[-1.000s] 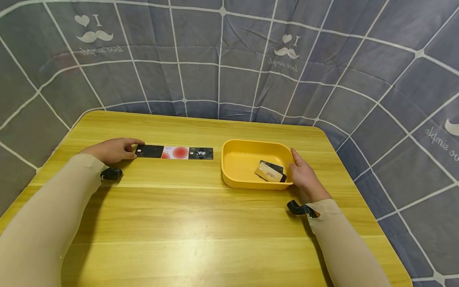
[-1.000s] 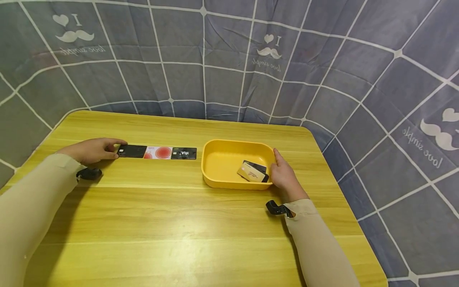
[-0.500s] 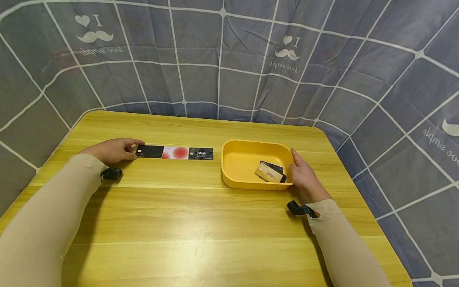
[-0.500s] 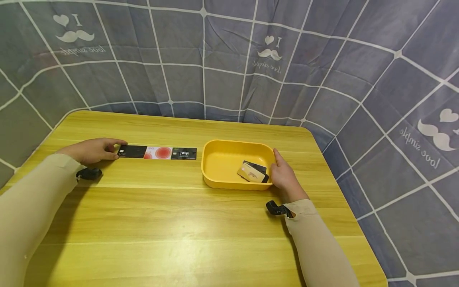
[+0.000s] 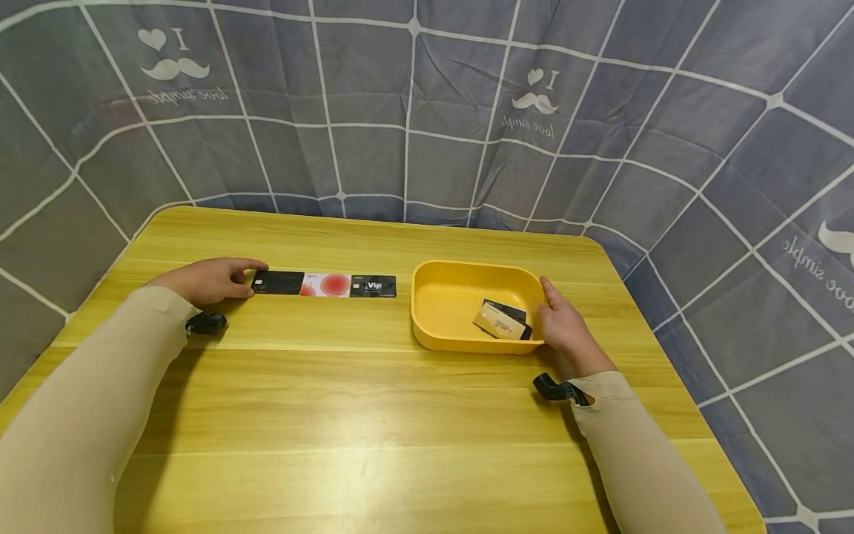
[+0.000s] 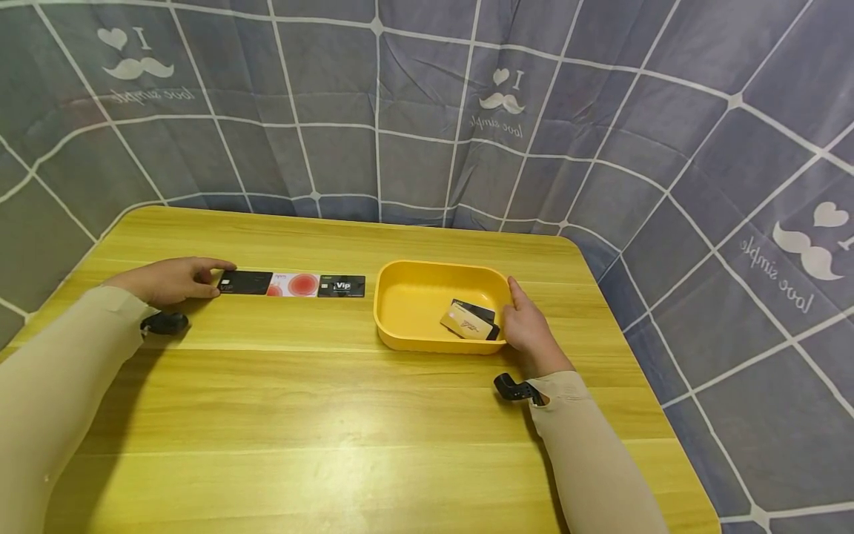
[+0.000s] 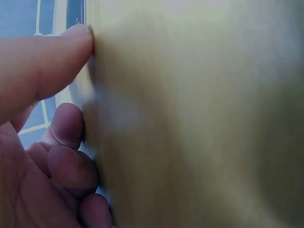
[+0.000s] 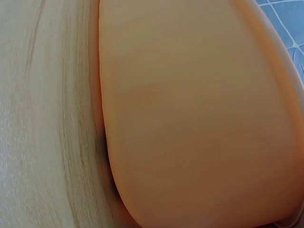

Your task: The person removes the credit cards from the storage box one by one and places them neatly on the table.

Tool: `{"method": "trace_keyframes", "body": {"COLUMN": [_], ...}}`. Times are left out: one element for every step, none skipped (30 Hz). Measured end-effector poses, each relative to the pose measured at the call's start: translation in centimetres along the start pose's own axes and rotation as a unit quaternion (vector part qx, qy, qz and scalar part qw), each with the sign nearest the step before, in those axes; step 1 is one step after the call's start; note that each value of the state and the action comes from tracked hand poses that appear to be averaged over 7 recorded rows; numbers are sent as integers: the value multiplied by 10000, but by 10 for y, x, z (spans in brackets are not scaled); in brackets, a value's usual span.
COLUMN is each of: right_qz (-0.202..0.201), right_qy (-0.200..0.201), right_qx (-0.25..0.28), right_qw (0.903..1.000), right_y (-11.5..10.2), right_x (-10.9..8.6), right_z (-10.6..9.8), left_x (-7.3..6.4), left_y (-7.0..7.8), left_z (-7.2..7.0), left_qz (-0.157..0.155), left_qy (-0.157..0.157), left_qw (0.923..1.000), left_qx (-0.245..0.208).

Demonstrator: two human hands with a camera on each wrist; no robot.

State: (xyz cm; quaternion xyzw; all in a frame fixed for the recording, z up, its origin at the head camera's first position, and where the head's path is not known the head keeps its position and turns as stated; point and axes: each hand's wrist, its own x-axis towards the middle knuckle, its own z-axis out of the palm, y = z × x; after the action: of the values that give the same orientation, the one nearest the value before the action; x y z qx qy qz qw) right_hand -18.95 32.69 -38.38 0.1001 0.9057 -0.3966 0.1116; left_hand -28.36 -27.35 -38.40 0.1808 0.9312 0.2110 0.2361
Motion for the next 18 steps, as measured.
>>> {"method": "trace_keyframes", "body": {"right_qz": [5, 8, 9, 14, 19, 20, 16, 14, 10, 12, 6, 1, -3, -1, -7, -8, -8, -8], "right_qy": [2, 6, 9, 6, 1, -5, -6, -7, -11, -11, -6, -2, 4, 11, 10, 11, 8, 5], "right_qx": [5, 8, 5, 12, 21, 24, 26, 29, 34, 39, 31, 19, 7, -9, -13, -25, -35, -33], "right_qw": [10000, 10000, 10000, 10000, 10000, 10000, 10000, 10000, 10000, 10000, 10000, 10000, 10000, 10000, 10000, 10000, 10000, 10000], "right_y": [0, 0, 0, 0, 0, 0, 0, 0, 0, -1, -1, -1, 0, 0, 0, 0, 0, 0], "right_x": [0, 0, 0, 0, -1, -1, -1, -1, -2, -2, -2, -2, -2, -2, -2, -2, -2, -2], "right_z": [0, 0, 0, 0, 0, 0, 0, 0, 0, 0, 0, 0, 0, 0, 0, -1, -1, -1], "left_x": [0, 0, 0, 0, 0, 0, 1, 1, 1, 1, 1, 1, 1, 1, 2, 2, 3, 3], "left_y": [0, 0, -1, -1, -1, -1, -1, -1, -1, -1, -1, -1, -1, -1, 0, 0, 1, 1], "left_z": [0, 0, 0, 0, 0, 0, -1, -1, -1, -1, -2, -3, -4, -5, -6, -8, -9, -11], "left_qz": [-10, -18, -25, -31, -26, -28, -23, -19, -22, -26, -27, -40, -32, -31, -23, -16, -19, -21], "left_qy": [-7, -9, -11, -8, 0, -1, -5, -12, -18, -23, -37, -62, -85, -119, -152, -195, -240, -282], "left_qw": [10000, 10000, 10000, 10000, 10000, 10000, 10000, 10000, 10000, 10000, 10000, 10000, 9999, 9999, 9998, 9997, 9996, 9995], "left_qx": [-10, -25, -39, -45, -40, -45, -46, -49, -46, -43, -40, -59, -74, -99, -105, -117, -126, -152]}}
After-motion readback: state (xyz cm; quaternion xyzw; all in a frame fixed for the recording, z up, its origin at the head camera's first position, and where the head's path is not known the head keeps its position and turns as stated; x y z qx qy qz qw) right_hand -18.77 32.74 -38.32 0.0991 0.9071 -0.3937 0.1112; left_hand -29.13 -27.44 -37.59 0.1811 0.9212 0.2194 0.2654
